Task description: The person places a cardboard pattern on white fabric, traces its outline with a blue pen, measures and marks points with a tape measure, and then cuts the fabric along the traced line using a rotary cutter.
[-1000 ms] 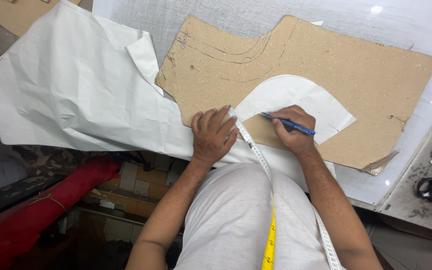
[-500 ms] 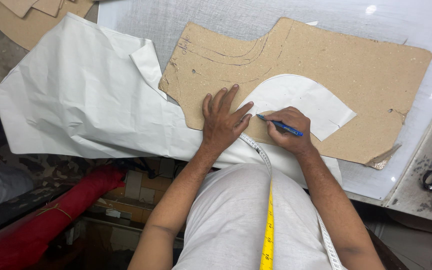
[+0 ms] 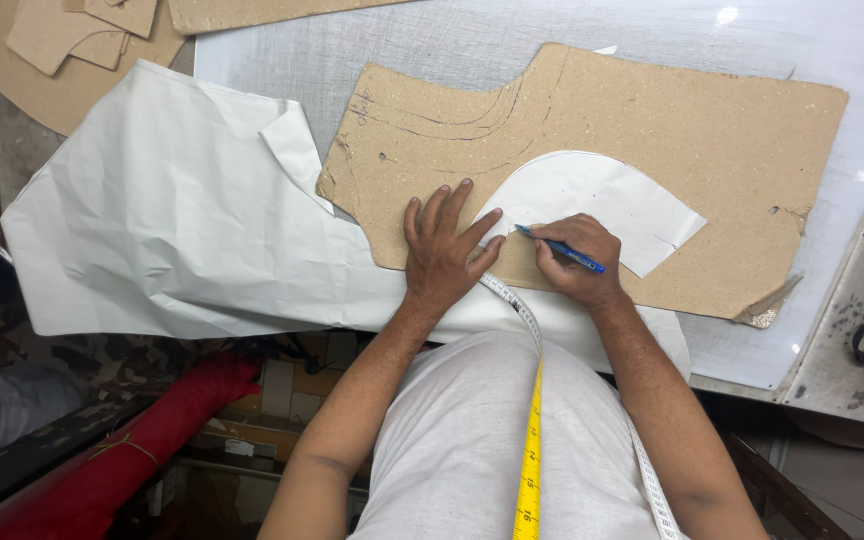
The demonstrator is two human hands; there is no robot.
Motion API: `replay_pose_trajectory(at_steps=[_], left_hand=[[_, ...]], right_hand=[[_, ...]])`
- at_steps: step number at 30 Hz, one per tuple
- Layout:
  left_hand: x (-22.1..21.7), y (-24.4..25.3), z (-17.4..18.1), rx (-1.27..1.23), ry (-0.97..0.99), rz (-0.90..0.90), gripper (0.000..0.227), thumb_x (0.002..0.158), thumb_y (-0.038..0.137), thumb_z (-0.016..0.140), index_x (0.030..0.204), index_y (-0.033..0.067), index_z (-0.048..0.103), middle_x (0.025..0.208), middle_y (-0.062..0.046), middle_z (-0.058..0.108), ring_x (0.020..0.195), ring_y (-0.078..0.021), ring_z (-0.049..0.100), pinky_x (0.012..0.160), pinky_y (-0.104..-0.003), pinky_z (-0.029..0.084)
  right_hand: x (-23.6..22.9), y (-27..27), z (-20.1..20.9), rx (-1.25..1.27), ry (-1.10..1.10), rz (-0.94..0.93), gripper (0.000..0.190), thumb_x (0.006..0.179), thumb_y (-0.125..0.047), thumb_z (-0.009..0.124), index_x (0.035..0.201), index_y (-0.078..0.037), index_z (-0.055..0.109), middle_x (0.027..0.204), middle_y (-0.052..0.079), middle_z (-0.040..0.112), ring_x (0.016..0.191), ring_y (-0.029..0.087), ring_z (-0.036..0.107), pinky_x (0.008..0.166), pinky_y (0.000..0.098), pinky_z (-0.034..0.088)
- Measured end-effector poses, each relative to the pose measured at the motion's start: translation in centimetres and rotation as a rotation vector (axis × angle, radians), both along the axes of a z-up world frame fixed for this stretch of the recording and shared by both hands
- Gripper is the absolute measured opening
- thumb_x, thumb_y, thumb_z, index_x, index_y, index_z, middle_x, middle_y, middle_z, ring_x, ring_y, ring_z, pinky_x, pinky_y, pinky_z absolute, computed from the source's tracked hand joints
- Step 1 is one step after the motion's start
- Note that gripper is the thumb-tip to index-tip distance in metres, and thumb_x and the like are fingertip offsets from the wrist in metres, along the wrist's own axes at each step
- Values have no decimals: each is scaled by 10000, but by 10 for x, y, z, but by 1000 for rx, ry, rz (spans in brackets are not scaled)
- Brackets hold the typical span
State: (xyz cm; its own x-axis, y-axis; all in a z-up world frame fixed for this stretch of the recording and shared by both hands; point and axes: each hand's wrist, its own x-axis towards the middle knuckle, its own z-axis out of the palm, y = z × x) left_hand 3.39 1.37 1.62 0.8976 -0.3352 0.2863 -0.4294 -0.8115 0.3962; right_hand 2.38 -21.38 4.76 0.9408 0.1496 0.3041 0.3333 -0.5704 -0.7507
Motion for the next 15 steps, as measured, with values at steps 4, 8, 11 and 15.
replay_pose_trajectory(at_steps=[4, 8, 11, 15], left_hand=[[0, 0, 0, 7, -8, -1, 366, 952, 491, 762, 1281, 334, 732, 1578, -82, 432, 1474, -298, 340, 1246, -626, 173], [0, 0, -1, 2, 1, -2, 371, 954, 495, 762, 1286, 331, 731, 1581, -82, 433, 1476, -299, 341, 1249, -622, 168], [0, 0, -1, 6, 0, -2, 371, 952, 495, 760, 1285, 333, 734, 1582, -78, 437, 1477, -301, 340, 1247, -624, 164], [0, 0, -1, 8, -7, -4, 358, 953, 493, 757, 1275, 336, 734, 1580, -63, 444, 1476, -299, 340, 1247, -627, 163]], right_hand=[[0, 1, 2, -12, -5, -64, 141, 869, -25, 749, 987, -96, 777, 925, 47, 787, 831, 148, 746, 770, 296, 603], [-1, 2, 4, -17, -3, -62, 134, 860, -23, 744, 974, -89, 770, 915, 47, 788, 820, 153, 746, 762, 299, 598], [-1, 2, 4, -20, -24, -105, 133, 873, -20, 744, 986, -84, 772, 906, 48, 780, 827, 152, 748, 776, 300, 606], [-2, 2, 3, -13, -4, -155, 127, 869, -12, 741, 974, -76, 775, 878, 53, 773, 798, 154, 740, 753, 298, 603]])
